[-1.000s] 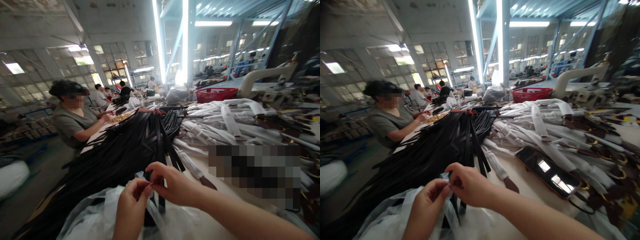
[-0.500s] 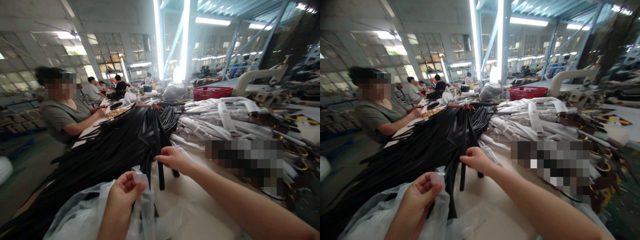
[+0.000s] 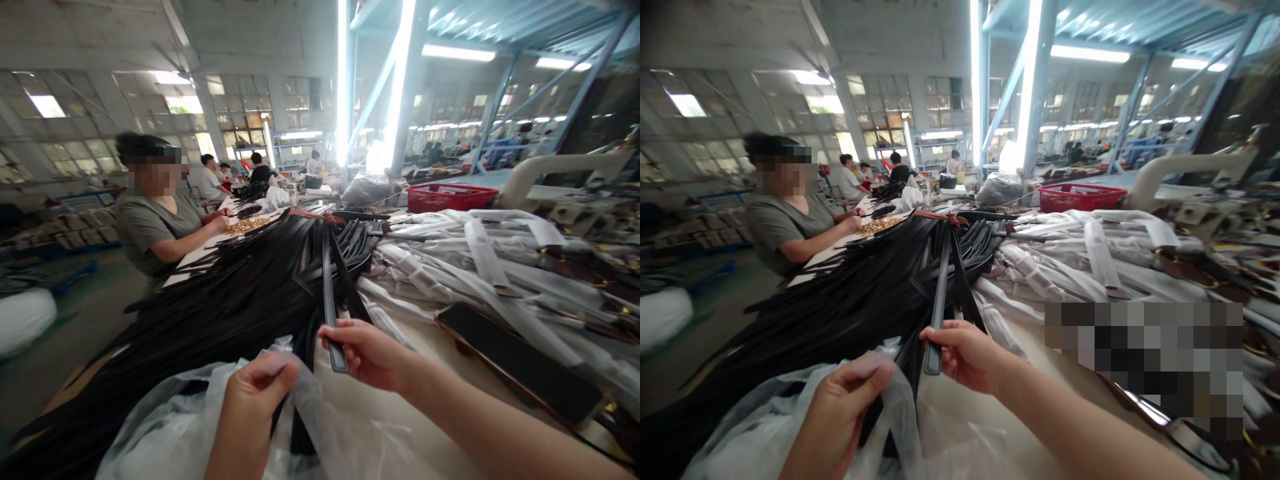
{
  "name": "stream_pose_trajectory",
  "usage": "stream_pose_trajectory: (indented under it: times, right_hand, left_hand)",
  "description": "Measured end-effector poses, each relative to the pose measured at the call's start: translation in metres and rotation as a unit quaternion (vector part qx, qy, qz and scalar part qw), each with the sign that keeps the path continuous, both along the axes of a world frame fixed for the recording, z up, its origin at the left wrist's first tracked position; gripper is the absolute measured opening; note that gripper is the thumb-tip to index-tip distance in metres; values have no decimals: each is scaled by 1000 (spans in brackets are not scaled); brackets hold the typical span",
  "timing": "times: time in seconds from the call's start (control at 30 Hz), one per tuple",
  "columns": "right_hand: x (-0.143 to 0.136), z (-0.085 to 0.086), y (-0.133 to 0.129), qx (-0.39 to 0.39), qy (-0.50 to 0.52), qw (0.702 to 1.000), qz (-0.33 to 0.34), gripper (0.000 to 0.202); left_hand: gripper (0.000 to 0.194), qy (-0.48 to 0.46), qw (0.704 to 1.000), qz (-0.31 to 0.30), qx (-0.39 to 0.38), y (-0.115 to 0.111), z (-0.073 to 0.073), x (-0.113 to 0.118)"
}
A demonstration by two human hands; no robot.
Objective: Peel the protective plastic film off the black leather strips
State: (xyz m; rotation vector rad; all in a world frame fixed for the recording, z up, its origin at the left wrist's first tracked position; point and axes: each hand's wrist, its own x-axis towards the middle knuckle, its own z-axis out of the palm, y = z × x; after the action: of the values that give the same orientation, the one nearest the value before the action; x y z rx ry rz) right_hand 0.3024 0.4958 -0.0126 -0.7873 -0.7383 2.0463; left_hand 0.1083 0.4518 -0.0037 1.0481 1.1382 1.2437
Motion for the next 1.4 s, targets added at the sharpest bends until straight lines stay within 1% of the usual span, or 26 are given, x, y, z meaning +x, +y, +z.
stream_pose_trajectory:
  times: [0.07,0.13,0.23,0.3,0.4,0.47,0.53,0.6,0.67,0.73,0.8,0.87,0.93,1.03,1.13,1.2,1.27,1.33,1.4]
  right_hand:
    - [0,3,-5,20,17,999,19,34]
    - [2,7,-9,62,37,996,43,37]
    - [6,12,-14,134,58,985,94,37]
    - [7,14,-17,153,44,981,109,38]
    - [4,15,-19,157,-23,982,103,40]
    - [1,13,-20,161,-82,979,95,39]
    - [-2,11,-21,167,-154,970,89,41]
    - [-2,10,-22,170,-216,956,104,37]
    - [-1,10,-22,173,-244,945,130,32]
    - [0,10,-22,179,-241,944,140,31]
    - [0,10,-23,189,-243,943,125,28]
    - [-2,9,-24,205,-252,939,111,25]
    - [-2,7,-24,218,-257,935,109,25]
    - [3,10,-22,218,-236,937,140,28]
    - [20,19,-15,231,-205,937,162,29]
    - [30,25,-12,252,-177,941,138,28]
    - [35,29,-11,268,-133,951,81,27]
    - [31,29,-14,276,-93,956,18,27]
    - [23,26,-19,274,-79,958,-21,25]
  left_hand:
    - [25,6,1000,17,1,1,-5,-1]
    - [29,20,999,28,1,2,-11,-2]
    - [34,61,998,18,1,2,-16,-2]
    - [33,98,995,8,9,1,-17,-1]
    - [31,154,988,-3,28,1,-17,0]
    - [33,179,983,-8,36,1,-17,0]
    - [35,196,980,-15,39,0,-17,0]
    - [37,207,977,-25,39,0,-18,1]
    - [36,205,977,-33,41,-1,-18,3]
    - [34,179,981,-39,57,-1,-16,6]
    - [23,129,988,-41,74,-1,-13,9]
    - [12,73,994,-29,78,-2,-8,12]
    - [9,46,996,-22,76,-2,-4,12]
    - [15,69,993,-39,86,-3,-1,11]
    - [18,124,986,-53,97,-3,-1,9]
    - [20,159,981,-64,95,-4,-1,9]
    - [19,183,976,-73,87,-4,-1,9]
    - [19,199,975,-68,73,-5,1,11]
    - [18,204,976,-50,56,-5,3,14]
